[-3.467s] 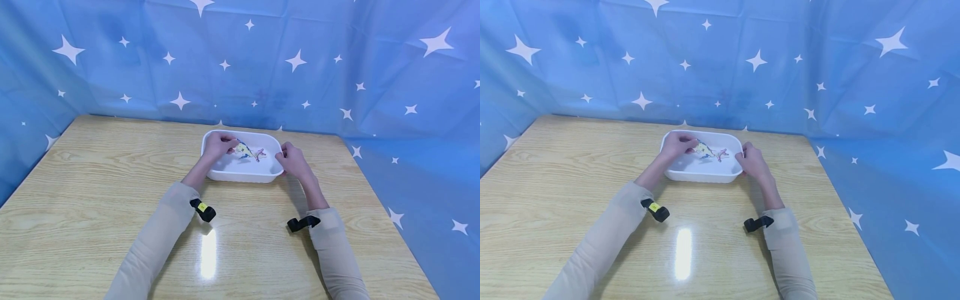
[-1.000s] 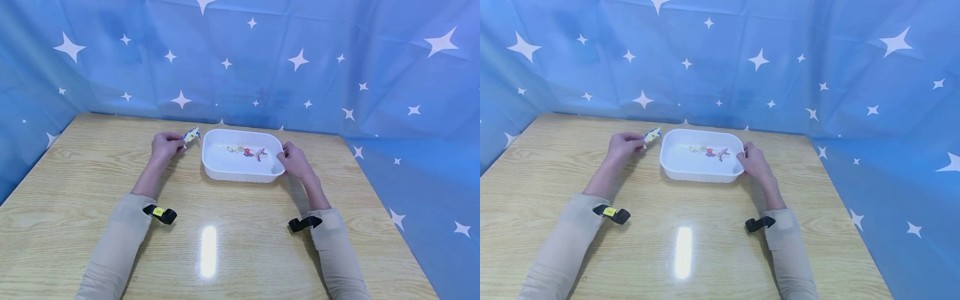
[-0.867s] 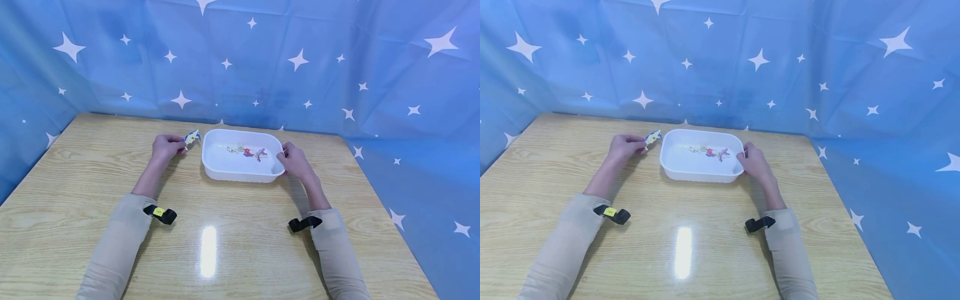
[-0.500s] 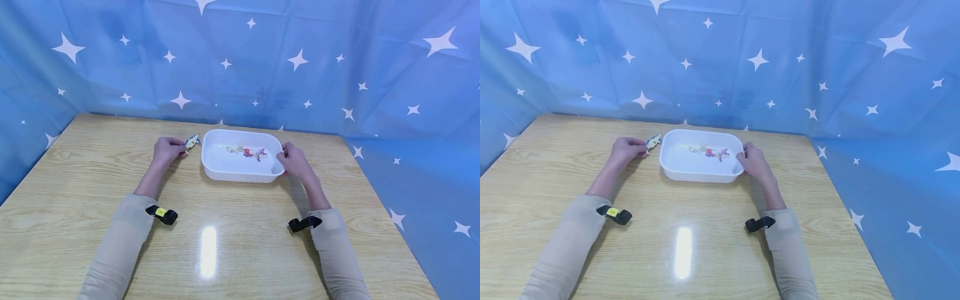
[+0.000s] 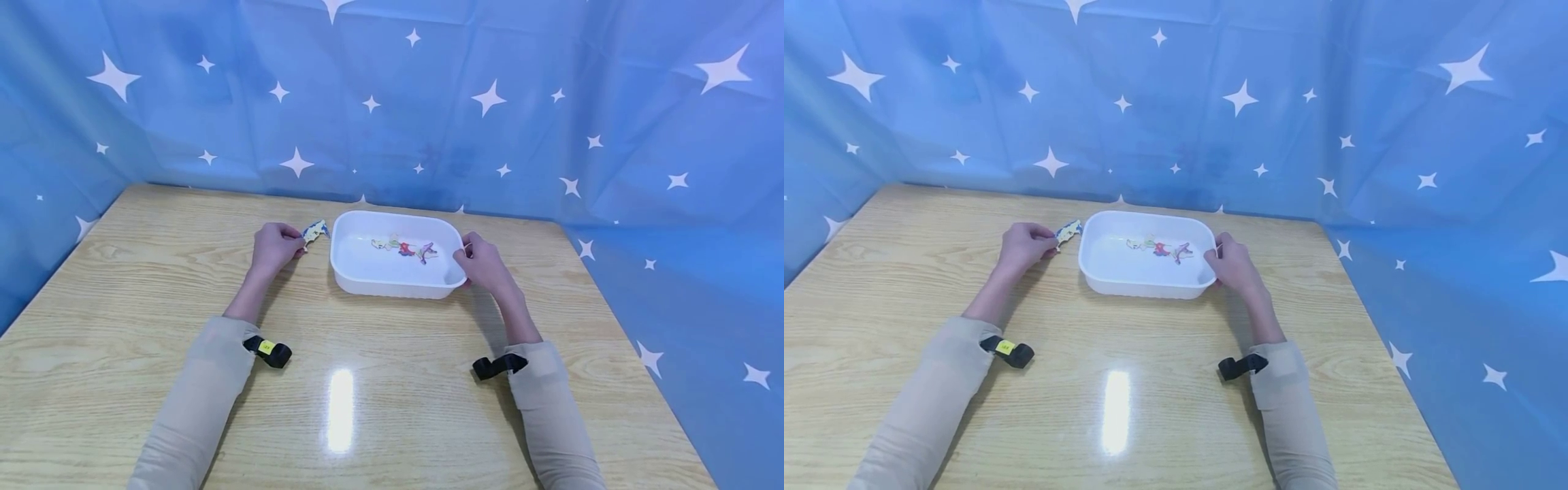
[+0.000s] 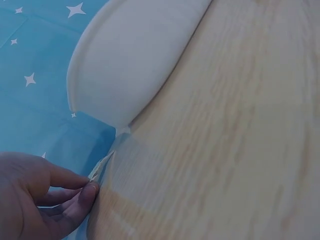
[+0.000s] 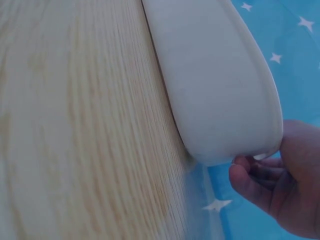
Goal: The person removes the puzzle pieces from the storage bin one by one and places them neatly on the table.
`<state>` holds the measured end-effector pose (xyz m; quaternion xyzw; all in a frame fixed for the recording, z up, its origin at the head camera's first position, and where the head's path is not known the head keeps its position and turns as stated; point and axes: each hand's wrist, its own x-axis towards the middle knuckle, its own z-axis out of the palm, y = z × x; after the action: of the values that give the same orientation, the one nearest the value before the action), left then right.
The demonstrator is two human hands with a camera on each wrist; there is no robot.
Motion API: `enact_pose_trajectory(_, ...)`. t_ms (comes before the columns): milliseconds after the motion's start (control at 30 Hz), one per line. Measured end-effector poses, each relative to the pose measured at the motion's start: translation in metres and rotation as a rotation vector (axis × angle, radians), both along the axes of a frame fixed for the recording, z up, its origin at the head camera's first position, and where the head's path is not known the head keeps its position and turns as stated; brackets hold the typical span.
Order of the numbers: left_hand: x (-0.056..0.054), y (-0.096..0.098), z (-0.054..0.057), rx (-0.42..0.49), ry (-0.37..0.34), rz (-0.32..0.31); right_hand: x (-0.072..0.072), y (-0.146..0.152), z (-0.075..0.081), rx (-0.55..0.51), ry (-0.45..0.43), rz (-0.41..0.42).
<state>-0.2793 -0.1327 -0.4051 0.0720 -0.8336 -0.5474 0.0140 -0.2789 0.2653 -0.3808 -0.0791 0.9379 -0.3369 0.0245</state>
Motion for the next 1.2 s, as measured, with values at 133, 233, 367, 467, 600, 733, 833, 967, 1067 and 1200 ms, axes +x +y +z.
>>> enact_pose_trajectory(133, 0.001, 0.000, 0.000, -0.026, 0.007, -0.009, 0.001, 0.000, 0.000, -0.010, -0.010, 0.000)
enact_pose_trajectory(233, 0.002, -0.001, 0.000, -0.039, 0.011, -0.015, 0.001, 0.000, 0.001, -0.009, -0.004, -0.001)
enact_pose_trajectory(367, 0.003, -0.002, 0.001, -0.069, 0.029, -0.020, 0.000, -0.001, 0.000, -0.009, 0.004, 0.000)
enact_pose_trajectory(467, 0.002, -0.003, 0.001, -0.120, 0.044, -0.019, 0.001, -0.001, 0.000, -0.006, 0.006, 0.004)
enact_pose_trajectory(600, 0.002, -0.004, 0.003, -0.203, 0.067, -0.014, 0.001, -0.001, 0.000, -0.009, 0.009, 0.014)
enact_pose_trajectory(733, 0.002, -0.001, 0.008, -0.226, 0.094, -0.006, 0.002, -0.001, 0.001, -0.010, 0.013, 0.017)
enact_pose_trajectory(833, 0.003, 0.004, 0.014, -0.202, 0.134, -0.012, 0.002, -0.001, 0.001, -0.004, 0.019, 0.016)
enact_pose_trajectory(967, 0.004, 0.012, 0.022, -0.160, 0.214, -0.032, 0.002, -0.001, 0.002, 0.003, 0.019, 0.014)
enact_pose_trajectory(1067, 0.006, 0.020, 0.028, -0.126, 0.267, -0.051, 0.002, -0.002, 0.002, 0.000, 0.015, 0.013)
enact_pose_trajectory(1200, 0.011, 0.030, 0.037, -0.091, 0.308, -0.087, 0.002, -0.002, 0.001, -0.004, 0.013, 0.013)
